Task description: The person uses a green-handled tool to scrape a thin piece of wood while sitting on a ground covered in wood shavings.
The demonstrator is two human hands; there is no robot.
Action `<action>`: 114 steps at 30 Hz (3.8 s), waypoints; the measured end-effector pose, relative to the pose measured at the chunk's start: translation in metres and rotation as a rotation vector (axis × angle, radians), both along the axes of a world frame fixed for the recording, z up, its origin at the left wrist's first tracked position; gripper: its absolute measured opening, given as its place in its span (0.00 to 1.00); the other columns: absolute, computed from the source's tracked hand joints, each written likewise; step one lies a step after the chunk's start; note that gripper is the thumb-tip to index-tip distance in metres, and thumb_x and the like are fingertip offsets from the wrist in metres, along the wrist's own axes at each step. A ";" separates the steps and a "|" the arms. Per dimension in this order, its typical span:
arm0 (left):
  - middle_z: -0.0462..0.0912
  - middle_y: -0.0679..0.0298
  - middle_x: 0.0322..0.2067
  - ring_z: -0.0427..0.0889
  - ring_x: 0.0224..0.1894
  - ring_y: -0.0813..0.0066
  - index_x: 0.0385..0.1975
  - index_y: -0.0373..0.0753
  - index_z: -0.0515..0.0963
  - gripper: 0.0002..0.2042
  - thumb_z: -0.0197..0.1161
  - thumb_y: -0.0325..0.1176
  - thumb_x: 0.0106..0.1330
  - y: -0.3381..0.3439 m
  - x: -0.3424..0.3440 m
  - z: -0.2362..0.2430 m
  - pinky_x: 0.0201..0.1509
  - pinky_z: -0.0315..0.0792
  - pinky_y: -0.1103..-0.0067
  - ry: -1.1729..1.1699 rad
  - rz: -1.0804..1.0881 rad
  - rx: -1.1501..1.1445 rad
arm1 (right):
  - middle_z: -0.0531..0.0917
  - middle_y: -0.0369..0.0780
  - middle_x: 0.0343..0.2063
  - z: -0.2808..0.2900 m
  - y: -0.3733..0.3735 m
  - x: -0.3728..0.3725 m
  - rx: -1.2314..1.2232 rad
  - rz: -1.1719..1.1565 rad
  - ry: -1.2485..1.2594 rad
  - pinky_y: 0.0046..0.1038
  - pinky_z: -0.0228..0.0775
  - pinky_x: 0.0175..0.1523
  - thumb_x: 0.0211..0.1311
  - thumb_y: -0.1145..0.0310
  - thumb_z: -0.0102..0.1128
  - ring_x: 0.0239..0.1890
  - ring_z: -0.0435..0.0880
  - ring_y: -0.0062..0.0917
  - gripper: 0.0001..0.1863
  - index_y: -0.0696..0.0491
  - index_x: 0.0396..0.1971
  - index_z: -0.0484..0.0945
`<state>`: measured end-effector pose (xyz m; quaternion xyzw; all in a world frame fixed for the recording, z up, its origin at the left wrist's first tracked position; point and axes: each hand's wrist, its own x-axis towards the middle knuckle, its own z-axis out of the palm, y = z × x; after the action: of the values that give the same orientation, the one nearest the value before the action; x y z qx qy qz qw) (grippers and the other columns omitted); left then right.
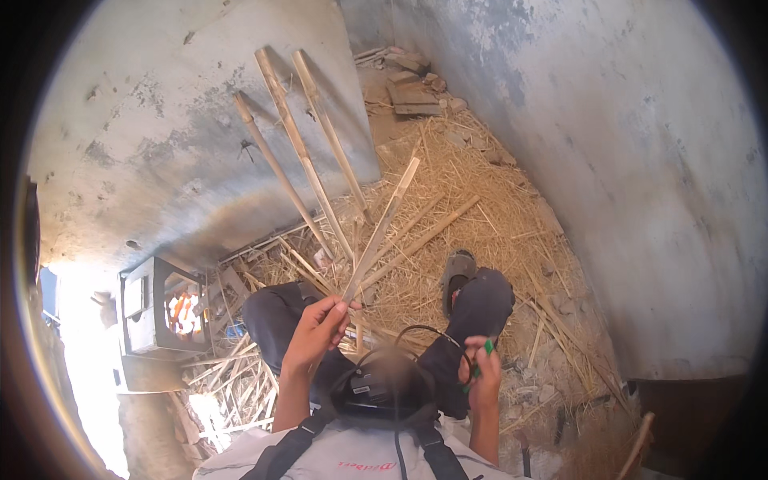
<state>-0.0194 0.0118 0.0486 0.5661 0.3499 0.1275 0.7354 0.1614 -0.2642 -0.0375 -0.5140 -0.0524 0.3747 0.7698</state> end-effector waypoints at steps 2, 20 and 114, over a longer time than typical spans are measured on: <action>0.67 0.77 0.22 0.65 0.23 0.90 0.52 0.34 0.83 0.15 0.55 0.39 0.85 0.001 0.004 0.003 0.24 0.59 0.87 -0.010 -0.042 0.005 | 0.72 0.32 0.25 0.020 0.026 0.025 -0.003 0.007 -0.232 0.20 0.56 0.24 0.83 0.50 0.50 0.19 0.66 0.14 0.22 0.55 0.56 0.74; 0.68 0.73 0.25 0.65 0.27 0.83 0.42 0.38 0.72 0.16 0.46 0.44 0.88 -0.018 0.003 -0.005 0.33 0.63 0.80 -0.100 -0.136 0.316 | 0.91 0.41 0.36 0.061 0.157 0.032 -0.049 0.305 -1.530 0.33 0.81 0.34 0.65 0.58 0.76 0.31 0.91 0.35 0.16 0.53 0.43 0.86; 0.69 0.68 0.20 0.68 0.21 0.80 0.32 0.36 0.72 0.19 0.51 0.43 0.86 -0.030 -0.072 -0.050 0.26 0.63 0.75 0.163 -0.049 0.326 | 0.73 0.35 0.15 0.024 0.183 0.102 -0.280 0.011 -1.127 0.28 0.59 0.26 0.81 0.54 0.57 0.17 0.71 0.20 0.19 0.56 0.43 0.86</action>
<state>-0.0919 -0.0180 -0.0019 0.6946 0.3694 0.1182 0.6059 0.2629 -0.0811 -0.0138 -0.7308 -0.4068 0.0505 0.5458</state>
